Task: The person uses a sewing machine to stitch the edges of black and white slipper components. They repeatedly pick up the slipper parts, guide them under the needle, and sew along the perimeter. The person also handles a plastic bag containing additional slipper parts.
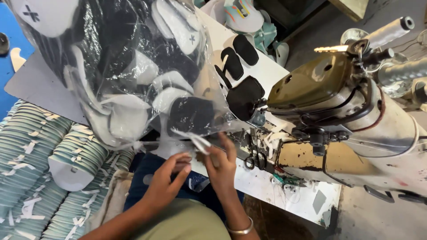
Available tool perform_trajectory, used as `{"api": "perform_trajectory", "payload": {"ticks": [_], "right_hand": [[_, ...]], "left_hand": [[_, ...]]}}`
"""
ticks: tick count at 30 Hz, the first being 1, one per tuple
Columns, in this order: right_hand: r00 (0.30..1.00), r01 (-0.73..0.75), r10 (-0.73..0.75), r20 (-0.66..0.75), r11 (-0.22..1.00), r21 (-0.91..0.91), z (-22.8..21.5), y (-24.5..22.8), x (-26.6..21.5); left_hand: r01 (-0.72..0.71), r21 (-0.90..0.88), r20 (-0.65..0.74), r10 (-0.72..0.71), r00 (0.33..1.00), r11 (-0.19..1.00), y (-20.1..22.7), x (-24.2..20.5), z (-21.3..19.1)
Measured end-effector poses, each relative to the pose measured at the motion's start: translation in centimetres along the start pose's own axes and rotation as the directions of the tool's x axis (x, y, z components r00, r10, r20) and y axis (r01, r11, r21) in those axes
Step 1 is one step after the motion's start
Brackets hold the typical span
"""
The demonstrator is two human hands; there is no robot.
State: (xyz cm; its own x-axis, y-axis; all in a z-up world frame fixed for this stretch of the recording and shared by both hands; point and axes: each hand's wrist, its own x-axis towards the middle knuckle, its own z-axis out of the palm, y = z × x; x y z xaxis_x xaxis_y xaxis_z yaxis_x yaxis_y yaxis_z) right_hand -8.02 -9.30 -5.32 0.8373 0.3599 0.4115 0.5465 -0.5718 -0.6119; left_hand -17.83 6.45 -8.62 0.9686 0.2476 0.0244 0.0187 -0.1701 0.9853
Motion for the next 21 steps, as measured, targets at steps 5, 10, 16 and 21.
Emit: {"api": "perform_trajectory", "payload": {"ticks": [5, 10, 16, 21], "right_hand": [[0.949, 0.249, -0.257, 0.181, 0.966, 0.066, -3.4, 0.3, -2.7], [0.923, 0.279, -0.310, 0.227, 0.947, 0.158, -5.4, -0.1, -4.1], [0.912, -0.369, 0.407, 0.046, 0.769, 0.521, -5.0, 2.0, -5.6], [0.785, -0.526, 0.575, 0.231, 0.421, 0.739, -4.7, 4.2, -7.9]], "left_hand": [[0.510, -0.765, 0.281, -0.509, 0.814, 0.393, -0.4, 1.5, 2.2], [0.497, -0.755, 0.267, -0.491, 0.829, 0.427, -0.6, 2.4, 3.5], [0.464, -0.823, 0.354, -0.341, 0.871, 0.329, 1.9, 2.9, 3.8], [0.341, -0.763, 0.247, -0.240, 0.939, 0.550, 2.8, 2.8, 4.5]]}}
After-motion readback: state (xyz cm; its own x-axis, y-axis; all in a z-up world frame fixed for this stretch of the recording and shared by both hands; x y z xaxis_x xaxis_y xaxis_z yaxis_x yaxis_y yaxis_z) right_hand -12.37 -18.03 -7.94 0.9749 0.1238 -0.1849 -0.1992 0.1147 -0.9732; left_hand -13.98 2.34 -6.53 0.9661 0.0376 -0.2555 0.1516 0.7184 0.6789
